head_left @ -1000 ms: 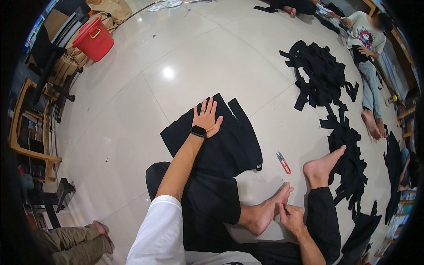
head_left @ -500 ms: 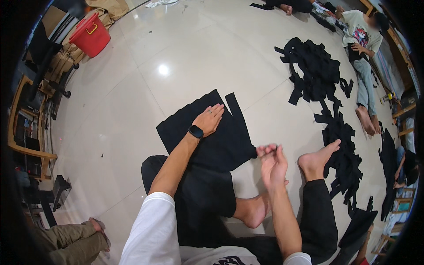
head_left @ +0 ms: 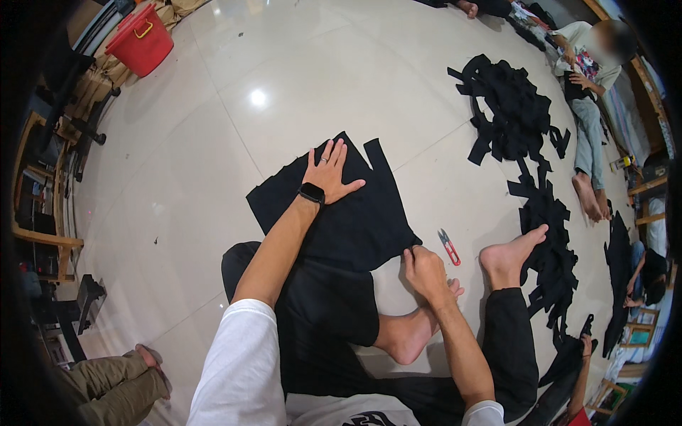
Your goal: The person sits on the floor and uses a red utility knife to cut strips from a large piece of black fabric. They repeatedly slice along the edge, remove the cut strips, and continue cutting until the fabric is reduced in size.
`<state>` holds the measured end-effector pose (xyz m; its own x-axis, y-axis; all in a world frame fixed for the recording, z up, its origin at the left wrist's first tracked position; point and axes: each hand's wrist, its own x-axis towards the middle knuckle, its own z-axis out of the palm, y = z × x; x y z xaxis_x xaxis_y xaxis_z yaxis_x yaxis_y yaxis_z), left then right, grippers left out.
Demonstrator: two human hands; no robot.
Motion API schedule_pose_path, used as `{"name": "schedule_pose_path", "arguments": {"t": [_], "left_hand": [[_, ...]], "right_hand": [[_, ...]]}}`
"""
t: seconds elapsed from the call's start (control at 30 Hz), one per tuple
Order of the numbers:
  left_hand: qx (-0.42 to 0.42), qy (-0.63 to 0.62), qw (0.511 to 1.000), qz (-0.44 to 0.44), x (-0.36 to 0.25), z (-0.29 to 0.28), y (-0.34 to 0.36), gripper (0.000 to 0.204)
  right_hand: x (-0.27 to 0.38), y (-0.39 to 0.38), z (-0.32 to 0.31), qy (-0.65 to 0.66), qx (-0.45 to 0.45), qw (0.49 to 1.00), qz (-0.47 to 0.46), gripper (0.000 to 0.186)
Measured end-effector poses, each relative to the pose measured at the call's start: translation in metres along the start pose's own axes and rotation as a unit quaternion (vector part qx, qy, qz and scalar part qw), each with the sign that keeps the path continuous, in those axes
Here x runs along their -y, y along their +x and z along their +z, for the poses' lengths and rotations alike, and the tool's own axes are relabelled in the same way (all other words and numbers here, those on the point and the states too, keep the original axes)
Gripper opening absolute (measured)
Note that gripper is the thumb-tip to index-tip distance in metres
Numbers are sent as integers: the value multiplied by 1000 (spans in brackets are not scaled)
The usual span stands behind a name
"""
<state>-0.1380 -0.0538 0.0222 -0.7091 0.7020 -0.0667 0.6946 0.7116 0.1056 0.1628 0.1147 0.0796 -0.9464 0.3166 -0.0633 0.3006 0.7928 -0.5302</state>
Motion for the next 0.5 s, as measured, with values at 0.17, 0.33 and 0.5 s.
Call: {"name": "schedule_pose_path", "arguments": {"t": [0.17, 0.33, 0.5], "left_hand": [[0, -16, 999, -41, 4, -5, 1, 133], [-4, -33, 999, -43, 4, -7, 1, 137], [-8, -30, 999, -42, 4, -5, 2, 130]], "right_hand": [[-3, 0, 5, -6, -29, 999, 29, 34], [-9, -4, 9, 36, -70, 996, 34, 36], [-14, -13, 4, 46, -68, 997, 8, 35]]}}
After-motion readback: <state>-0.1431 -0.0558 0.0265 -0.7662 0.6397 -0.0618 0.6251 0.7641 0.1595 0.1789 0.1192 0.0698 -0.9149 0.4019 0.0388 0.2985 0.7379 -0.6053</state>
